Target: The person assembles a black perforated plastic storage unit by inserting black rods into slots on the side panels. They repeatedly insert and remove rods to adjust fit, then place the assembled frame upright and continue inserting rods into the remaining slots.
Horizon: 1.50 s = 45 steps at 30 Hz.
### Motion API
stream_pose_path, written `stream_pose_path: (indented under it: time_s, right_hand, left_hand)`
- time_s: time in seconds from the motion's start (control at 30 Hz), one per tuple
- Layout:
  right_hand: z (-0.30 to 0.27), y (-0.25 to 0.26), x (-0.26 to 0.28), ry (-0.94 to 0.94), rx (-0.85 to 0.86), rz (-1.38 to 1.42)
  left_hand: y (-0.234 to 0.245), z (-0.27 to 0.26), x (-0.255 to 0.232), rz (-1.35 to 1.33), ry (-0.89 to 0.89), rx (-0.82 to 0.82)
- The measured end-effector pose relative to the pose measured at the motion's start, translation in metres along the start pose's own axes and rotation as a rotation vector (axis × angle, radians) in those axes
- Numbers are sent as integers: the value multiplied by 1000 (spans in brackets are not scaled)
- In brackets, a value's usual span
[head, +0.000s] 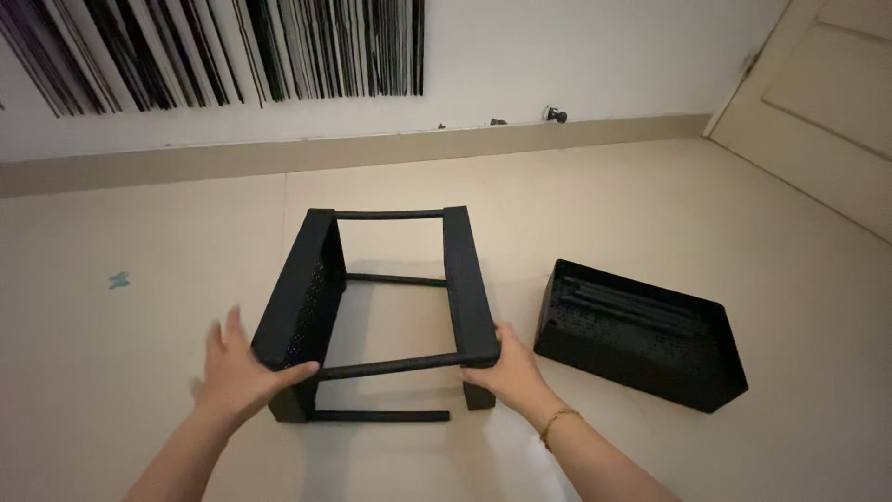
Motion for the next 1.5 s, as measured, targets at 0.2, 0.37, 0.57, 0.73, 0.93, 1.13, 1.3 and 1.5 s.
stream_pose_path:
  time_s: [0.2, 0.37, 0.57, 0.73, 0.93, 1.13, 1.3, 1.5]
  right_hand:
    - [-18, 4, 36, 57, -161, -42]
    - [-15, 1, 28, 9, -152, -109]
    - [-10, 2, 21, -14, -154, -119]
    - [-8, 6, 21, -35, -119, -114]
    - [-6, 20, 21, 104, -180, -35]
    - [16, 9, -1, 49, -78, -86]
    - [47, 1, -23, -78, -12, 176]
    - [63, 3, -6, -139, -18, 464]
  left_hand:
    - [-29, -60, -169, 249, -618, 227]
    - [-79, -90, -235, -47, -742, 332]
    - [-83, -88, -235, -23, -776, 383]
    - [-82, -89, -238, 133, -702, 443]
    - [-72, -75, -224, 138, -613, 429]
    - [-83, -65, -209, 176, -565, 567]
    - [-79, -33, -186, 244, -542, 495]
    - [-6, 45, -107, 515, -62, -235]
Point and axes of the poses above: each hand's wrist, its own z-axis towards the middle knuckle, its own y-axis out of the back of the hand, x = y × z, the point moved 8 cm from there along z, towards the middle knuckle, and after that the axes turned 4 degrees about z, right-handed, at the moved point
